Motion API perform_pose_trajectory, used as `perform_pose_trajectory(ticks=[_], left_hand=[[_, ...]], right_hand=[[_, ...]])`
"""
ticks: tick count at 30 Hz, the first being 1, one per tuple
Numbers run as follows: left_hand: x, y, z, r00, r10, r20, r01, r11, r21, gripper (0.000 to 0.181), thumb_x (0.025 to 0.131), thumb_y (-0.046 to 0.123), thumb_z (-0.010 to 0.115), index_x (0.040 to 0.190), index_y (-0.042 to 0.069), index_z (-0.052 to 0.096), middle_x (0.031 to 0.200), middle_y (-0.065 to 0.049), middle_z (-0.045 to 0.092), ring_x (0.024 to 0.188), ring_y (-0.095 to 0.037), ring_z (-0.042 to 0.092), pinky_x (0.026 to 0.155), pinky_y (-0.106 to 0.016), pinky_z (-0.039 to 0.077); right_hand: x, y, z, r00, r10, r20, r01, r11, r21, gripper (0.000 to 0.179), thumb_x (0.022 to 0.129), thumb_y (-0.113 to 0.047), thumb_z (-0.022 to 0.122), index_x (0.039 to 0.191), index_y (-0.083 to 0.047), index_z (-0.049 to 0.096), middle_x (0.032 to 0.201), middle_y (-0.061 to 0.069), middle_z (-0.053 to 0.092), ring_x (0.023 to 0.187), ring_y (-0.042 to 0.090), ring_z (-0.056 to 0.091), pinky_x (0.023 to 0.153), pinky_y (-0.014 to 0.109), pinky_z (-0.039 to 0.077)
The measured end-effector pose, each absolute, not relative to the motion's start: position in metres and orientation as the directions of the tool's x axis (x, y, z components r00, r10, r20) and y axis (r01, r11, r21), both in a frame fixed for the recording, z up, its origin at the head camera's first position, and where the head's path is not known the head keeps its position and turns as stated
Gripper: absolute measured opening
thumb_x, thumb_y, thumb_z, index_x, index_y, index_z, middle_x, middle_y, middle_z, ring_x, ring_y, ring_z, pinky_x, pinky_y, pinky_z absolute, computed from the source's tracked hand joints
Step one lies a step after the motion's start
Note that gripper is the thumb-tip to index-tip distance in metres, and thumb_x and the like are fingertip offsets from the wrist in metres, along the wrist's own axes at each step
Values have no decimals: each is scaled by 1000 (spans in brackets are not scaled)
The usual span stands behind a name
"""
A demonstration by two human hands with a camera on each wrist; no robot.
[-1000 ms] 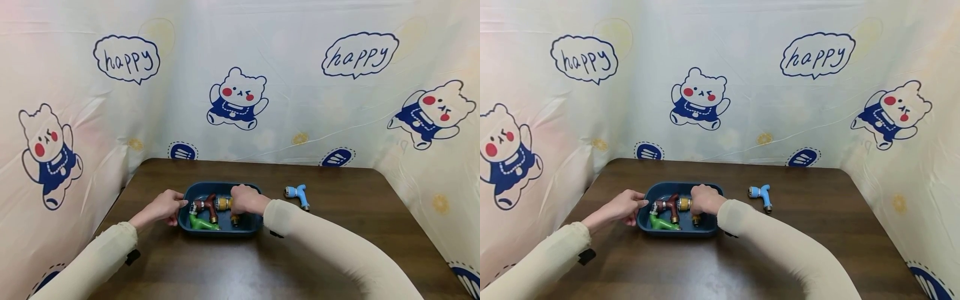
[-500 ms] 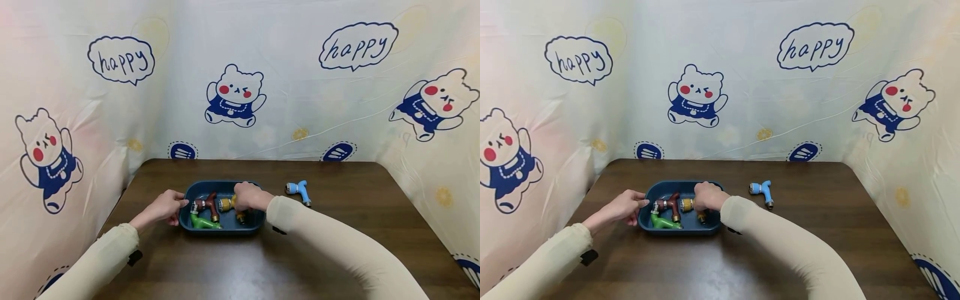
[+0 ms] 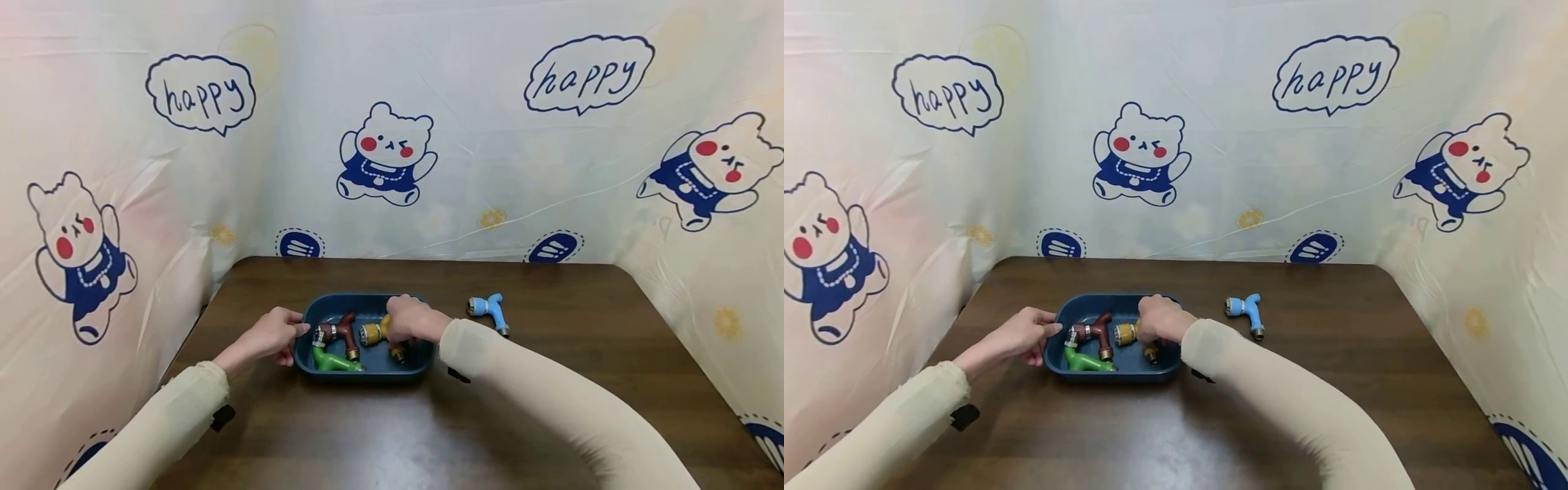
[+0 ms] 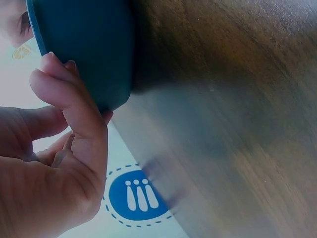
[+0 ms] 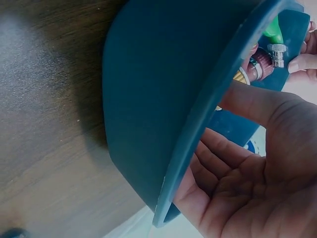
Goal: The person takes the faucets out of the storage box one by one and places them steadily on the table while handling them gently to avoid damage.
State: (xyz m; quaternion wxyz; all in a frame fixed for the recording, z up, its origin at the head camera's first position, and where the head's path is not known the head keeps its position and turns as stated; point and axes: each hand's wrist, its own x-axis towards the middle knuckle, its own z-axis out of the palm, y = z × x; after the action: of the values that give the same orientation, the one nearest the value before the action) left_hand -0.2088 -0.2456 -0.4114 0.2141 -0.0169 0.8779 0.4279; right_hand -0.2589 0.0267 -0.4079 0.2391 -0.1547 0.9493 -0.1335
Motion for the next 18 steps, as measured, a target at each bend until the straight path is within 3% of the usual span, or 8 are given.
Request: perform_pose_trajectory(ticks=[8,18], left_hand=[[-209,-247,-414,-908,156,-388,-209,634,744,45,112,11,52,149,-12,47,58,-9,56,43,-15,59,46,-32,57],[-209,-247,-414,-913,162,-375,-197,630,751,44,111,11,52,149,-13,48,58,-10,57,43,-15,60,47,-34,58]], right_hand=[[-251,26,-404,-835,-370,-406,-263,918,-297,25,90,-27,87,91,-10,69,76,6,68,67,24,74,50,30,56],[-250,24,-407,-834,-364,-415,-231,913,-336,23,90,-21,86,95,-9,67,80,8,66,66,25,74,51,29,56]])
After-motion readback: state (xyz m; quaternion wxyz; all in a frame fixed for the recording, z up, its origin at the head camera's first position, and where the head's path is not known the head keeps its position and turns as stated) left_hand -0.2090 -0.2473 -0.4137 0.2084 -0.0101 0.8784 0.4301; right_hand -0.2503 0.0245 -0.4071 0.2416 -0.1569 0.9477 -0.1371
